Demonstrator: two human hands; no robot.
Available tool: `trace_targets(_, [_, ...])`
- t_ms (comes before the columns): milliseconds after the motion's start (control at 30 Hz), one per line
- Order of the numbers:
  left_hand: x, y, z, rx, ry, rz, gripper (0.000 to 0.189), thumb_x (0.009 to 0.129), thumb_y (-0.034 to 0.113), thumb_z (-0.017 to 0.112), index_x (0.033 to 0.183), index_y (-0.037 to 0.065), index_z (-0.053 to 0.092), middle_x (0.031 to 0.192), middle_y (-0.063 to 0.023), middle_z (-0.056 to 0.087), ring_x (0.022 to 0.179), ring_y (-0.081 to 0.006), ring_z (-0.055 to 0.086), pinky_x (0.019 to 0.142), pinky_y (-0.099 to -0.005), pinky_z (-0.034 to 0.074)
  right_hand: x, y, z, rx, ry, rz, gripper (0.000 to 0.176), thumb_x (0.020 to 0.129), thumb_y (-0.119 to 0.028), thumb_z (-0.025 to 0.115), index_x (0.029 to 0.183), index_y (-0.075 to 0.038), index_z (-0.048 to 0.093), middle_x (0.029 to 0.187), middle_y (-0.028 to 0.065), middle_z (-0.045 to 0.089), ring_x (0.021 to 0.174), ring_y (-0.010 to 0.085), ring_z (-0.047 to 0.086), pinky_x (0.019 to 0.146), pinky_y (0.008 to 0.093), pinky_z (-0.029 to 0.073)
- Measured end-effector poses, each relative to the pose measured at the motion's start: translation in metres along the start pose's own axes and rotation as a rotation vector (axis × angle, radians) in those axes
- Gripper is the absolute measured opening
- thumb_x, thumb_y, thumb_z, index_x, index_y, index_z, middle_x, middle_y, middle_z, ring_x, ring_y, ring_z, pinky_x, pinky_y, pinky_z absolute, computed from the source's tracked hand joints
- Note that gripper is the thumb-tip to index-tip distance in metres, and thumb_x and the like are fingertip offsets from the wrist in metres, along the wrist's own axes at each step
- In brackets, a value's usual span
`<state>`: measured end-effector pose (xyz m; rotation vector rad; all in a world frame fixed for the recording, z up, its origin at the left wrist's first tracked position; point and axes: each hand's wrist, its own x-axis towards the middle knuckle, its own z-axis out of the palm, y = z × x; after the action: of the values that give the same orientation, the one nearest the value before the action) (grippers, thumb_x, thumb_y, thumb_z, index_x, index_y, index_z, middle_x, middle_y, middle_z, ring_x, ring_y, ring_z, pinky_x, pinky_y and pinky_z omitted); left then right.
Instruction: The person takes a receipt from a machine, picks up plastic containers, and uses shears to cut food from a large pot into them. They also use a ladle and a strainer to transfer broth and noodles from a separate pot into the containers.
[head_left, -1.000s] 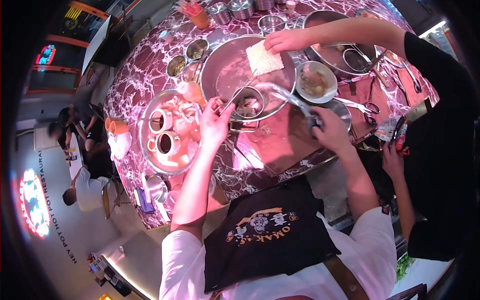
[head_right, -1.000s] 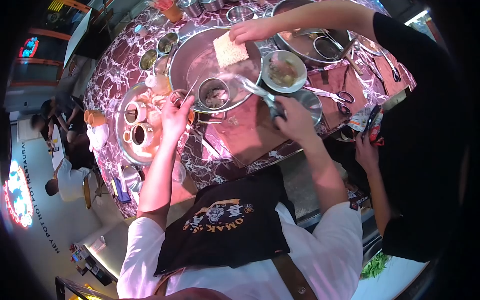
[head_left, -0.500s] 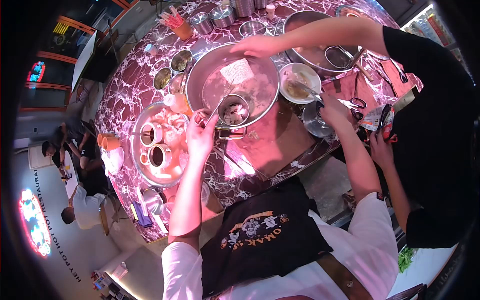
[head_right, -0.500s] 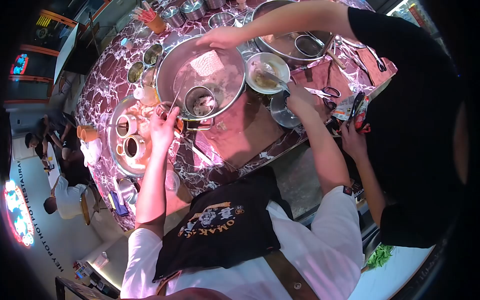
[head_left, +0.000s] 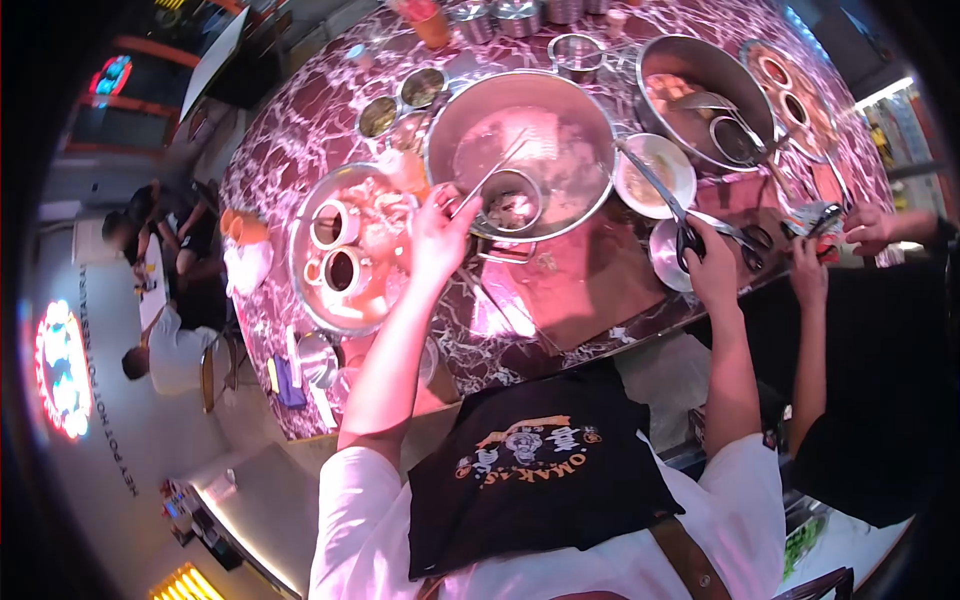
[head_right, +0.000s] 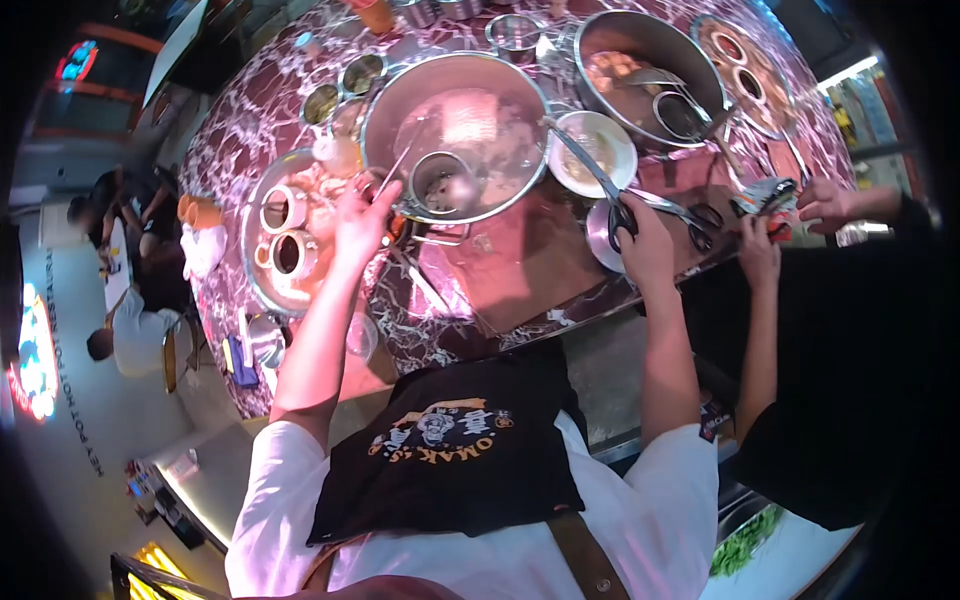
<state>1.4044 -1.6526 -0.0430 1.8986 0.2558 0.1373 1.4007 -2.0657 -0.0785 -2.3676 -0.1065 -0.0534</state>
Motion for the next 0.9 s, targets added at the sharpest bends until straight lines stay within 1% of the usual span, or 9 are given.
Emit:
trace_targets(67, [0.005,0.000,-0.002,0.038,0.005,0.012,0.020,0.090,0.011,0.073,0.091,0.005,0.054,0.074,0.0065,0.046,0.068,-0.0047,0.041,0.063,-0.0223,0.037,0.004,-0.024,0.009,0.038,-0.030,-0.144,0.050,0.078,-0.003,0.066,0.127,-0.007,0.059,0.115,0.0167,0.066,0.108,0.0347,0.064,0.094,0.0413,0.051])
trace_targets(167, [0.017,-0.007,-0.004,0.056,0.007,0.062,0.020,0.090,0.017,0.073,0.092,0.005,0.057,0.075,0.0022,0.055,0.071,-0.0067,0.048,0.067,-0.0252,0.043,0.009,-0.073,0.026,-0.024,-0.193,-0.091,0.048,0.075,-0.011,0.068,0.123,-0.007,0.060,0.110,0.0157,0.067,0.104,0.0351,0.065,0.090,0.0420,0.052])
trace_targets(300, [0.037,0.003,-0.015,0.154,-0.032,0.072,0.022,0.089,0.021,0.074,0.098,0.004,0.062,0.076,-0.0013,0.062,0.071,-0.0093,0.054,0.069,-0.0274,0.046,0.012,-0.097,0.031,-0.024,-0.138,-0.078,0.047,0.075,-0.015,0.067,0.121,-0.007,0.061,0.107,0.0155,0.067,0.100,0.0338,0.066,0.086,0.0425,0.052])
trace_targets(367, [0.052,0.007,-0.021,0.206,-0.082,0.087,0.018,0.093,0.016,0.069,0.105,0.003,0.065,0.082,-0.0014,0.067,0.073,-0.0076,0.058,0.069,-0.0256,0.047,0.008,-0.085,0.030,0.001,-0.110,-0.054,0.047,0.075,-0.014,0.068,0.122,-0.007,0.061,0.107,0.0149,0.067,0.099,0.0323,0.067,0.085,0.0413,0.053])
trace_targets(500, [0.079,0.011,-0.022,0.290,-0.181,0.114,0.025,0.093,0.015,0.070,0.113,0.002,0.065,0.085,-0.0039,0.070,0.076,-0.0087,0.062,0.069,-0.0266,0.049,-0.009,-0.052,0.025,0.016,-0.103,-0.002,0.048,0.076,-0.012,0.068,0.123,-0.006,0.061,0.103,0.0133,0.067,0.091,0.0279,0.066,0.079,0.0374,0.053])
trace_targets(633, [0.090,-0.032,0.001,0.240,0.017,0.152,0.027,0.091,0.013,0.071,0.116,0.004,0.064,0.088,-0.0041,0.070,0.075,-0.0100,0.062,0.070,-0.0266,0.050,-0.041,-0.049,0.025,0.095,-0.143,0.085,0.046,0.077,-0.009,0.067,0.122,-0.004,0.061,0.095,0.0107,0.066,0.079,0.0207,0.064,0.073,0.0332,0.052])
trace_targets(767, [0.098,-0.078,0.007,0.027,0.010,-0.019,0.029,0.092,0.012,0.069,0.119,0.003,0.063,0.086,-0.0032,0.069,0.073,-0.0100,0.062,0.068,-0.0257,0.050,-0.070,-0.038,0.036,0.189,-0.182,0.150,0.046,0.077,-0.007,0.067,0.122,-0.003,0.060,0.096,0.0107,0.067,0.081,0.0189,0.066,0.076,0.0319,0.052])
trace_targets(867, [0.093,-0.082,0.000,0.003,0.098,-0.174,0.042,0.089,0.017,0.073,0.125,0.001,0.059,0.097,-0.0100,0.071,0.086,-0.0156,0.067,0.080,-0.0302,0.052,-0.083,-0.036,0.043,0.265,-0.219,0.191,0.047,0.077,-0.005,0.066,0.123,-0.003,0.060,0.099,0.0108,0.068,0.087,0.0186,0.067,0.080,0.0319,0.053])
trace_targets(900, [0.088,-0.078,-0.003,0.125,0.159,-0.157,0.047,0.088,0.021,0.073,0.127,0.000,0.058,0.096,-0.0124,0.072,0.087,-0.0202,0.069,0.079,-0.0335,0.053,-0.087,-0.038,0.045,0.289,-0.228,0.204,0.047,0.077,-0.005,0.066,0.123,-0.003,0.060,0.099,0.0106,0.068,0.087,0.0185,0.067,0.081,0.0320,0.052])
